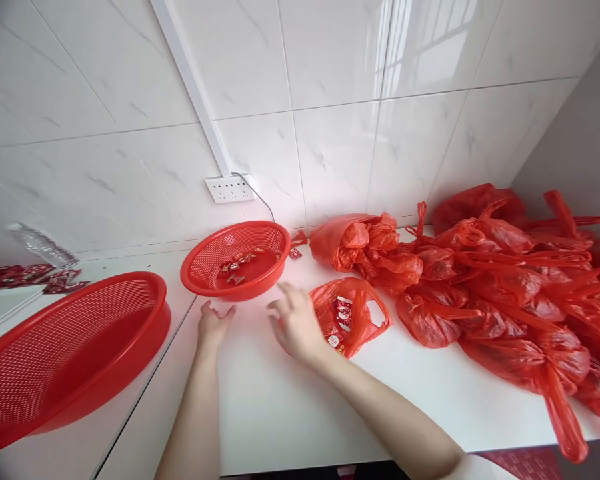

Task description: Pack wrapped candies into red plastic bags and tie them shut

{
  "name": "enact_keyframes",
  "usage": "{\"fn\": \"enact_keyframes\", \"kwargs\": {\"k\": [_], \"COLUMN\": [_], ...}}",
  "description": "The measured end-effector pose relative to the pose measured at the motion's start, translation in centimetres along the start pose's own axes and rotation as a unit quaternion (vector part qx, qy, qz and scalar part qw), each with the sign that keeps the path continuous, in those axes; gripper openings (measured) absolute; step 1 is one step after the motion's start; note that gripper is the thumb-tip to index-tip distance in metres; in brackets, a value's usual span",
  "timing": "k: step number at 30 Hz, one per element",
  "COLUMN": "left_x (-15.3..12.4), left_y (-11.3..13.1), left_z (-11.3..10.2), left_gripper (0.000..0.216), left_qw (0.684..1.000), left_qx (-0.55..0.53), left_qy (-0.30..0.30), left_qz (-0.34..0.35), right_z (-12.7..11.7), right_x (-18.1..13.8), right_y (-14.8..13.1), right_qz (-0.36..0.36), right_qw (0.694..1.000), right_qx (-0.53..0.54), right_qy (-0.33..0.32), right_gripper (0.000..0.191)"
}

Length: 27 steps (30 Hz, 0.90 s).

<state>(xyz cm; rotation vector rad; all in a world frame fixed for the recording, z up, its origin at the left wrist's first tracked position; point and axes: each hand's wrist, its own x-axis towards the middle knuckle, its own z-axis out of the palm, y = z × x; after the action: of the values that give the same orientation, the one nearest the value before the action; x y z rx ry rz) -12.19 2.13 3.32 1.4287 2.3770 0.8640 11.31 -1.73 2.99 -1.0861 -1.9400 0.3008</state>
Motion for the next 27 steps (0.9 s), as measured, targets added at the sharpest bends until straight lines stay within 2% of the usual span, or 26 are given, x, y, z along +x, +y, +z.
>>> {"fn": "enact_keyframes", "kwargs": {"k": [2,4,6,8,10,11,12,14,15,17,19,21,23,25,27], "left_x": [-0.6,-1.6,-3.3,-6.0,-9.1,-10.4,-11.6,-12.9,-13.0,-12.3,-10.6,-8.5,-6.5,-5.2,-4.7], "left_y": [0.6,1.4,2.7,4.3,5.9,6.4,6.8,6.9,6.7,6.0,5.4,5.3,6.1,7.7,9.7], "left_z": [0.8,0.5,0.3,0.7,1.8,2.6,3.4,4.7,5.1,5.4,4.7,3.2,0.9,-1.8,-4.2], "left_gripper": [0.066,0.056,0.037,0.024,0.024,0.026,0.028,0.036,0.038,0.030,0.017,0.011,0.016,0.028,0.029], "left_qw": [0.998,0.995,0.998,0.981,0.941,0.922,0.920,0.929,0.931,0.931,0.930,0.941,0.950,0.950,0.939], "left_qx": [0.035,0.066,0.051,-0.010,-0.027,0.007,0.059,0.161,0.199,0.235,0.229,0.178,0.019,-0.125,-0.234], "left_qy": [-0.021,-0.037,-0.038,-0.052,-0.133,-0.181,-0.197,-0.197,-0.193,-0.204,-0.231,-0.241,-0.248,-0.213,-0.167], "left_qz": [-0.056,-0.063,0.027,0.186,0.311,0.342,0.333,0.270,0.236,0.192,0.169,0.159,0.190,0.191,0.187], "right_z": [-3.7,-6.8,-8.9,-10.1,-10.7,-10.9,-11.1,-11.5,-11.7,-12.4,-13.3,-14.4,-15.9,-17.9,-20.2], "right_x": [-1.8,-3.9,-6.0,-7.9,-9.2,-9.7,-10.0,-10.2,-10.2,-9.8,-9.1,-7.9,-6.1,-3.9,-1.7], "right_y": [3.6,6.6,8.7,9.9,10.4,10.5,10.5,10.4,10.3,10.1,9.7,9.0,8.1,6.8,5.2], "right_qz": [0.056,0.136,0.224,0.312,0.374,0.388,0.391,0.374,0.366,0.360,0.355,0.336,0.304,0.262,0.200], "right_qw": [0.991,0.968,0.944,0.926,0.916,0.915,0.916,0.926,0.929,0.932,0.923,0.902,0.891,0.912,0.942], "right_qx": [-0.110,-0.180,-0.200,-0.174,-0.122,-0.098,-0.079,-0.056,-0.045,0.009,0.128,0.261,0.328,0.311,0.267], "right_qy": [0.059,0.109,0.134,0.123,0.080,0.056,0.037,0.022,0.027,0.048,0.070,0.079,0.076,0.058,0.029], "right_gripper": [0.020,0.024,0.041,0.063,0.072,0.067,0.057,0.032,0.028,0.035,0.040,0.042,0.041,0.037,0.031]}}
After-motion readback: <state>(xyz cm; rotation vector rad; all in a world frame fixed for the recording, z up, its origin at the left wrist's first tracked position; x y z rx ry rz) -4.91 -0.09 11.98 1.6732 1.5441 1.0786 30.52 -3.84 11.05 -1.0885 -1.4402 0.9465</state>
